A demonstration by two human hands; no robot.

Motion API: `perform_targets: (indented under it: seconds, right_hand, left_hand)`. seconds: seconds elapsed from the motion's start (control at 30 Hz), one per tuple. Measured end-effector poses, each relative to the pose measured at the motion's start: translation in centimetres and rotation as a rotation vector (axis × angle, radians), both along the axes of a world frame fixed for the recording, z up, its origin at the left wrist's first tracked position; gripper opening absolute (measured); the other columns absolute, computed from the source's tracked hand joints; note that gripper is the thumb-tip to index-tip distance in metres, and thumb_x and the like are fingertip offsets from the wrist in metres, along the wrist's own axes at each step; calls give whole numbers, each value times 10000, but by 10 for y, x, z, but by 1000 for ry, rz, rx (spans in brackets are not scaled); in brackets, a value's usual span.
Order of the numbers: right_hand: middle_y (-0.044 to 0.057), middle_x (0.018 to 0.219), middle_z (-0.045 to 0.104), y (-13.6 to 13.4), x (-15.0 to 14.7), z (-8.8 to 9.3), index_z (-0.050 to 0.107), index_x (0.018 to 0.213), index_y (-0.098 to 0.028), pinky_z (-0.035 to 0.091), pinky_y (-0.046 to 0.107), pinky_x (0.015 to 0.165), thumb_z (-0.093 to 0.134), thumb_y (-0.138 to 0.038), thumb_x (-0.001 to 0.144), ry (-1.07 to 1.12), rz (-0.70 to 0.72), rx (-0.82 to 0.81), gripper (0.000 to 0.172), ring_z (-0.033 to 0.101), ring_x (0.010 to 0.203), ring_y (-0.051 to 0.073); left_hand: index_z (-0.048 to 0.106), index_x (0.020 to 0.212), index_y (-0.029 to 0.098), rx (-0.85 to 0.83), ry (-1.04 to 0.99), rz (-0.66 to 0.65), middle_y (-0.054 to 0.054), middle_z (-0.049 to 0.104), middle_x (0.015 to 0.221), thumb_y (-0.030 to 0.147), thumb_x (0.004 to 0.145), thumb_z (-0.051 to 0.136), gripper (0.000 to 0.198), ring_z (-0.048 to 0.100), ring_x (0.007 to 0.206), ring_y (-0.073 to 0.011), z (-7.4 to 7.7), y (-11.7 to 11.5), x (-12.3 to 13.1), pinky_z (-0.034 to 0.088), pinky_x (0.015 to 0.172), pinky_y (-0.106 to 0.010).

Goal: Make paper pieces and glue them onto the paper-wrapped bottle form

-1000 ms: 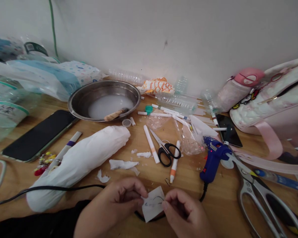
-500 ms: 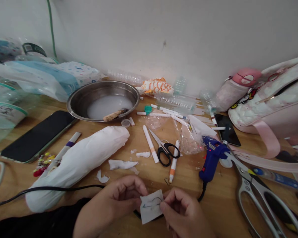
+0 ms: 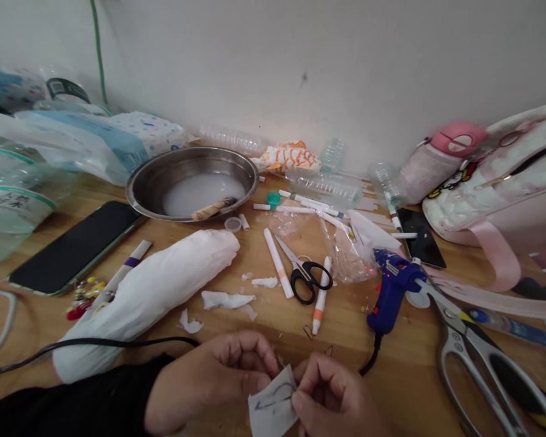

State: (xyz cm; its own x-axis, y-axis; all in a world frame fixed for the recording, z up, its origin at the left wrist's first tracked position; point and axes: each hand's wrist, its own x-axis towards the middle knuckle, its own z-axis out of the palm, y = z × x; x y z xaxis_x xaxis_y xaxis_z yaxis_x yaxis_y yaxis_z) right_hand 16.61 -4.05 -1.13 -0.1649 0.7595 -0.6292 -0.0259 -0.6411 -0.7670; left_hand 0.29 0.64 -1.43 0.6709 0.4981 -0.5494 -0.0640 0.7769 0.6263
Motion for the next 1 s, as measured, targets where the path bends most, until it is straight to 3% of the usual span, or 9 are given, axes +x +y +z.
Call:
perform_targets:
  seconds: [0.23, 0.53, 0.87, 1.0]
  right_hand:
    - [-64, 526, 501, -2, -2, -1, 375, 526, -205, 318, 163, 366, 483, -189, 555, 5, -27, 15, 112, 432, 358, 40]
    - [-66, 537, 523, -1, -5, 0, 372, 527, -202, 321, 150, 349, 478, -166, 551, 22, -36, -6, 114, 463, 351, 36]
    - [-74, 430, 496, 0, 0, 0, 413, 579, -188, 350, 133, 350, 544, -216, 611, 102, 16, -12, 138, 450, 352, 42]
    - [-44, 620, 543, 3, 6, 1, 468, 727, -160, 348, 127, 333, 614, -351, 632, 135, -76, 33, 258, 447, 365, 22]
  left_hand:
    - [589, 664, 140, 43, 47, -89, 54, 565, 591, 236, 582, 716, 179, 468, 531, -73, 1, 0, -1, 321, 529, -187]
    - [532, 635, 176, 124, 166, -116, 91, 541, 498, 156, 603, 608, 85, 462, 416, -57, -6, -8, 1, 382, 421, -156]
    - [514, 536, 181, 258, 358, -202, 89, 489, 387, 213, 628, 577, 116, 428, 314, -53, 10, -9, 8, 257, 313, -150]
    - [472, 510, 197, 353, 420, -249, 102, 445, 358, 183, 628, 520, 128, 429, 304, -59, 8, -10, 9, 245, 316, -160]
